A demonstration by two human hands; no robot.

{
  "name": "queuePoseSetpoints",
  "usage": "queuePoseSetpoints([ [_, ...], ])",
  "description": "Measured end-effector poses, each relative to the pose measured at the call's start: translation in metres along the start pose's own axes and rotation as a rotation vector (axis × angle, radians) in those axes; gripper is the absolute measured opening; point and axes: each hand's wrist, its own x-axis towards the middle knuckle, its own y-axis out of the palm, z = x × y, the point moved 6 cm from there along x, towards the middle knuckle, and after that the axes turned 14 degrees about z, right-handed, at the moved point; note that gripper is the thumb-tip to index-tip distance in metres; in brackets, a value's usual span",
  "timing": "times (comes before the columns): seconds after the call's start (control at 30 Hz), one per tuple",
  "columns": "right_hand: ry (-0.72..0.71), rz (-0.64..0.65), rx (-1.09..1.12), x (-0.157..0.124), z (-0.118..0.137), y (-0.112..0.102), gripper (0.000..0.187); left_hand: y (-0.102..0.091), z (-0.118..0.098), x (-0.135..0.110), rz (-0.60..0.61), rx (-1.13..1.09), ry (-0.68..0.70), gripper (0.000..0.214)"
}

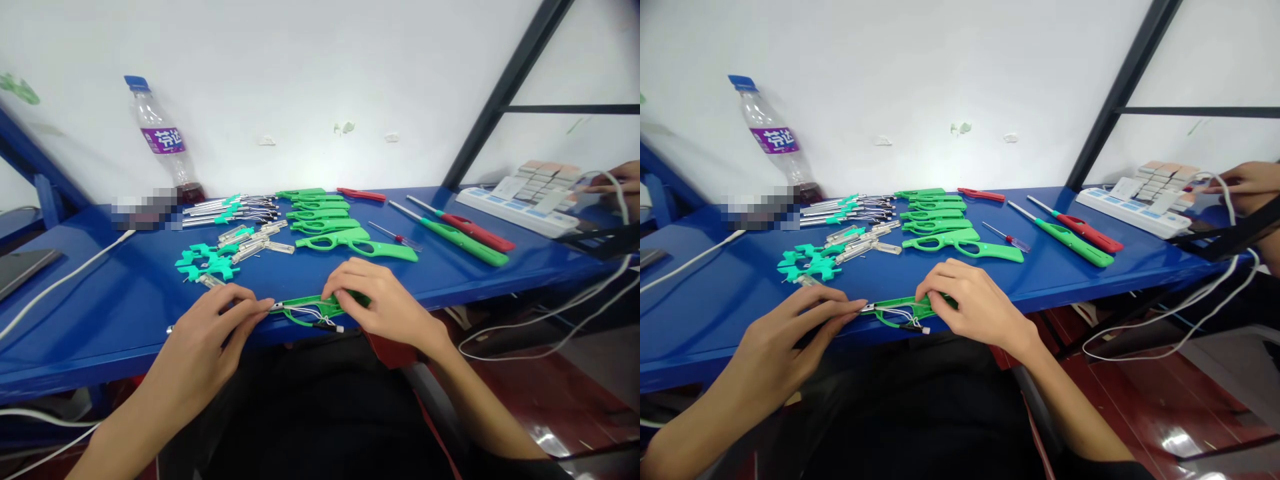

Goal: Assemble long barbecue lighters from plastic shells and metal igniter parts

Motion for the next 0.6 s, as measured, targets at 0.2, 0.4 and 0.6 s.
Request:
queuePoseSetpoints([
  [0.2, 0.023, -0.05, 0.075, -0.0015, 0.0008, -0.0094, 0.011, 0.001, 0.0004, 0.0007, 0.024, 0.002, 0.001, 0.02],
  [0.4, -0.027, 0.097, 0.079, -0.0008, 0.007, -0.0064, 0.037, -0.0007, 0.0001, 0.0017, 0.031, 0.0, -0.019, 0.021],
  [0.6, -0.051, 0.067, 0.119, -0.0009, 0.0081, -0.0059, 0.009, 0.0017, 0.0033, 0.0027, 0.031, -0.022, -0.018, 0.022],
])
